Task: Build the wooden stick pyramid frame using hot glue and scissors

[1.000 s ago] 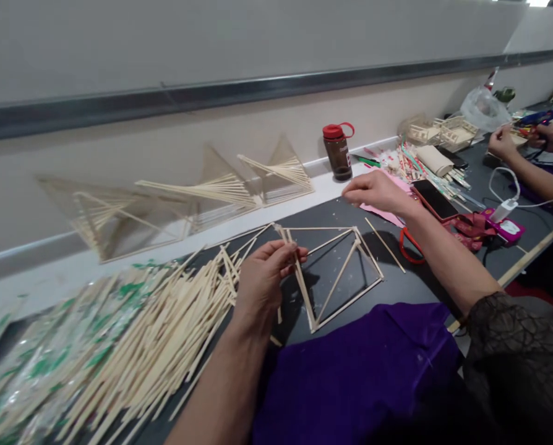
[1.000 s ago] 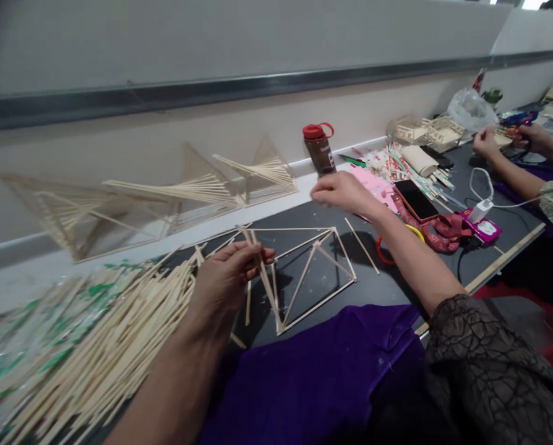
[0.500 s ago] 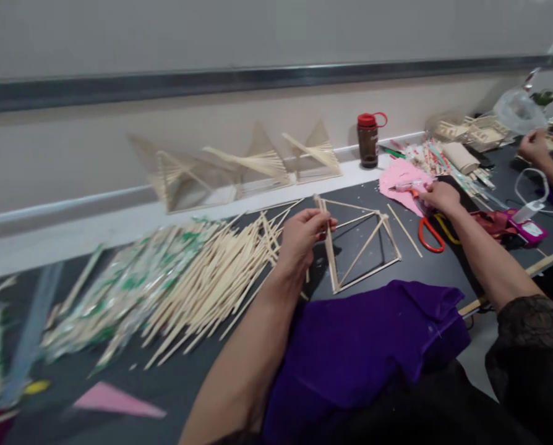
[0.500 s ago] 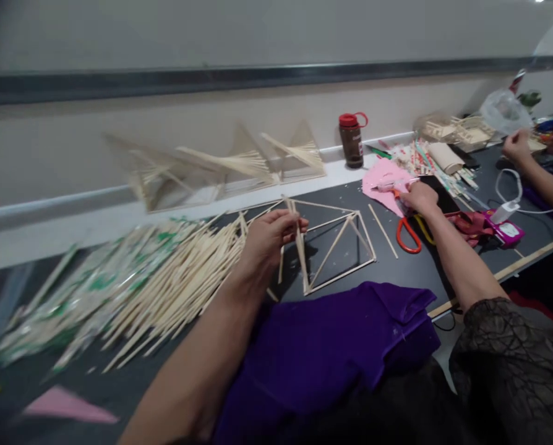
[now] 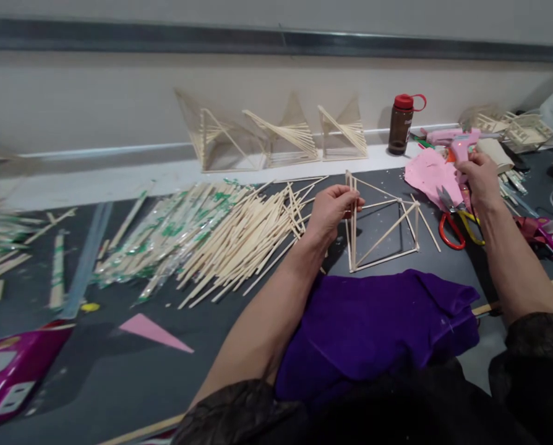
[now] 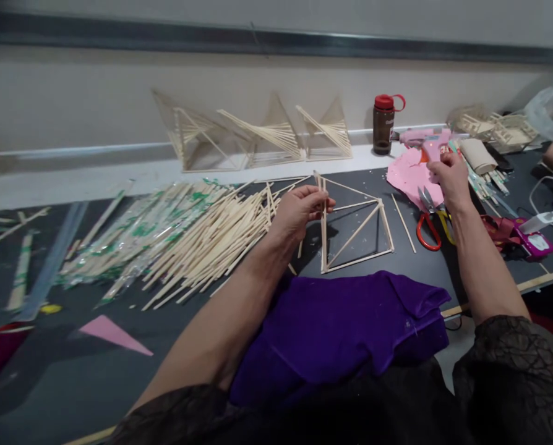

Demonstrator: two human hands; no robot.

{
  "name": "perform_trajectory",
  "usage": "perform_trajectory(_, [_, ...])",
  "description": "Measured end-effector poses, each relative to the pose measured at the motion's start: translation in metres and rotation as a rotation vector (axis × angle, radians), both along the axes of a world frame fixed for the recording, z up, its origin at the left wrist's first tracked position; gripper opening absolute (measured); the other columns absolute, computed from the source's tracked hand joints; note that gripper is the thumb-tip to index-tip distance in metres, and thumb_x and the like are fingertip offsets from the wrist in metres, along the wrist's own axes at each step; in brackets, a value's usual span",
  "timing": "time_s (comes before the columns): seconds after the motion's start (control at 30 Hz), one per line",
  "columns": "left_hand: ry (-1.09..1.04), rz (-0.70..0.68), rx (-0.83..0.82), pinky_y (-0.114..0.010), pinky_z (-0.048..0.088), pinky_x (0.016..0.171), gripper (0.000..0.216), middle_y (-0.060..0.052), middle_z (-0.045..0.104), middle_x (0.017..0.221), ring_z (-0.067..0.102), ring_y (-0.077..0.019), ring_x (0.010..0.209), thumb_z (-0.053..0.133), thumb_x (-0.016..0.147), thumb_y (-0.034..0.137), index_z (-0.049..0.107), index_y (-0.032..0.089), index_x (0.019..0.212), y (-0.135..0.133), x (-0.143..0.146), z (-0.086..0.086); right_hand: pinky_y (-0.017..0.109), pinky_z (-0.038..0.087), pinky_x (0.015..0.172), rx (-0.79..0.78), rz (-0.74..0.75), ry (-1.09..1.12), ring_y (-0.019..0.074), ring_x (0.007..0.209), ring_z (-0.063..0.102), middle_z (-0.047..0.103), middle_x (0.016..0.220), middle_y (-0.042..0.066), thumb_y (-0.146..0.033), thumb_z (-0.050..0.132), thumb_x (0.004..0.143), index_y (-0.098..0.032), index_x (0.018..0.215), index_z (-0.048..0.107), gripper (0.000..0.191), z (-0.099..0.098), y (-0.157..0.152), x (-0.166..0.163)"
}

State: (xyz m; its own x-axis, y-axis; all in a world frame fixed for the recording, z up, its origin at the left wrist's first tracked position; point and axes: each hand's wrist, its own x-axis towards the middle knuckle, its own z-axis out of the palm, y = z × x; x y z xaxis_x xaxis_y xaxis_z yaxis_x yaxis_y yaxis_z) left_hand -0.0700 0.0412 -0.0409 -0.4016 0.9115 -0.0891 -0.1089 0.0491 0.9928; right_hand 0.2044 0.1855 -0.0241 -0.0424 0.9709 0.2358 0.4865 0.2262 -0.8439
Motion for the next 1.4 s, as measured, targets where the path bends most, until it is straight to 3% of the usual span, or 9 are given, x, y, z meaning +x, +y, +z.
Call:
perform_trajectory(0.03, [-0.001, 0.002, -0.003, -0.022, 0.039, 0.052, 0.020, -0.003, 0.071, 0.064, 0.061, -0.0126, 0.055, 0.073, 0.060, 0.032, 0.061, 0.018, 0.069, 0.000, 0.000, 0.000, 0.029, 0.048, 0.057, -0.036, 0.117, 0.239, 0.0189, 0.073, 0.063, 0.069, 0.084, 0.007, -0.026, 0.066, 0.073, -0.023, 0.088, 0.061, 0.016, 0.007, -0.005, -0.007])
perform_trajectory(0.13, [-0.009, 0.006, -0.023, -0.022, 0.040, 0.053, 0.022, -0.003, 0.070, 0.063, 0.061, -0.0124, 0.054, 0.073, 0.058, 0.034, 0.061, 0.018, 0.068, 0.000, -0.001, 0.000, 0.025, 0.043, 0.050, -0.145, 0.355, 0.409, 0.0126, 0.058, 0.060, 0.070, 0.076, 0.004, -0.024, 0.071, 0.064, -0.019, 0.084, 0.061, 0.022, 0.020, -0.018, -0.032])
perform_trajectory(0.3, [-0.037, 0.006, -0.047, -0.023, 0.041, 0.054, 0.027, -0.002, 0.071, 0.062, 0.062, -0.0134, 0.055, 0.076, 0.053, 0.035, 0.061, 0.018, 0.068, -0.001, -0.004, 0.000, 0.022, 0.038, 0.048, -0.284, 0.610, 0.411, 0.0091, 0.048, 0.053, 0.063, 0.059, -0.001, -0.039, 0.077, 0.068, -0.017, 0.079, 0.060, 0.030, 0.018, -0.025, -0.069])
perform_trajectory(0.43, [-0.048, 0.006, -0.048, -0.022, 0.040, 0.053, 0.026, -0.003, 0.071, 0.062, 0.063, -0.0134, 0.056, 0.077, 0.053, 0.035, 0.062, 0.018, 0.067, -0.002, -0.005, -0.001, 0.022, 0.038, 0.049, -0.290, 0.625, 0.352, 0.0108, 0.054, 0.061, 0.067, 0.069, 0.000, -0.039, 0.079, 0.067, -0.016, 0.079, 0.063, 0.030, 0.016, -0.025, -0.082])
perform_trajectory(0.6, [-0.035, -0.003, -0.051, -0.023, 0.040, 0.051, 0.026, -0.003, 0.072, 0.063, 0.062, -0.0140, 0.056, 0.077, 0.055, 0.037, 0.064, 0.019, 0.068, -0.004, -0.006, 0.000, 0.023, 0.040, 0.046, -0.275, 0.715, 0.376, 0.0120, 0.053, 0.064, 0.074, 0.086, 0.004, -0.039, 0.071, 0.077, -0.017, 0.086, 0.062, 0.026, 0.021, -0.024, -0.080])
perform_trajectory(0.73, [-0.029, -0.008, -0.057, -0.024, 0.041, 0.051, 0.026, -0.003, 0.072, 0.064, 0.063, -0.0152, 0.058, 0.078, 0.056, 0.038, 0.064, 0.019, 0.067, -0.005, -0.007, 0.001, 0.023, 0.043, 0.048, -0.236, 0.757, 0.351, 0.0095, 0.050, 0.059, 0.075, 0.085, 0.004, -0.033, 0.070, 0.078, -0.017, 0.091, 0.059, 0.023, 0.026, -0.025, -0.075])
perform_trajectory(1.17, [-0.043, -0.006, -0.065, -0.022, 0.039, 0.053, 0.025, -0.004, 0.071, 0.063, 0.061, -0.0127, 0.054, 0.078, 0.058, 0.036, 0.063, 0.017, 0.067, -0.004, -0.006, 0.000, 0.024, 0.030, 0.045, -0.135, 0.716, 0.194, 0.0066, 0.045, 0.045, 0.063, 0.069, -0.002, -0.030, 0.066, 0.078, -0.020, 0.086, 0.052, 0.019, 0.048, -0.046, -0.079])
perform_trajectory(1.4, [-0.028, -0.010, -0.074, -0.023, 0.041, 0.054, 0.026, -0.004, 0.071, 0.063, 0.061, -0.0129, 0.054, 0.078, 0.057, 0.037, 0.064, 0.017, 0.068, -0.006, -0.005, 0.002, 0.025, 0.030, 0.045, -0.052, 0.681, 0.127, 0.0072, 0.047, 0.047, 0.065, 0.076, -0.001, -0.033, 0.065, 0.082, -0.021, 0.089, 0.053, 0.019, 0.048, -0.047, -0.078])
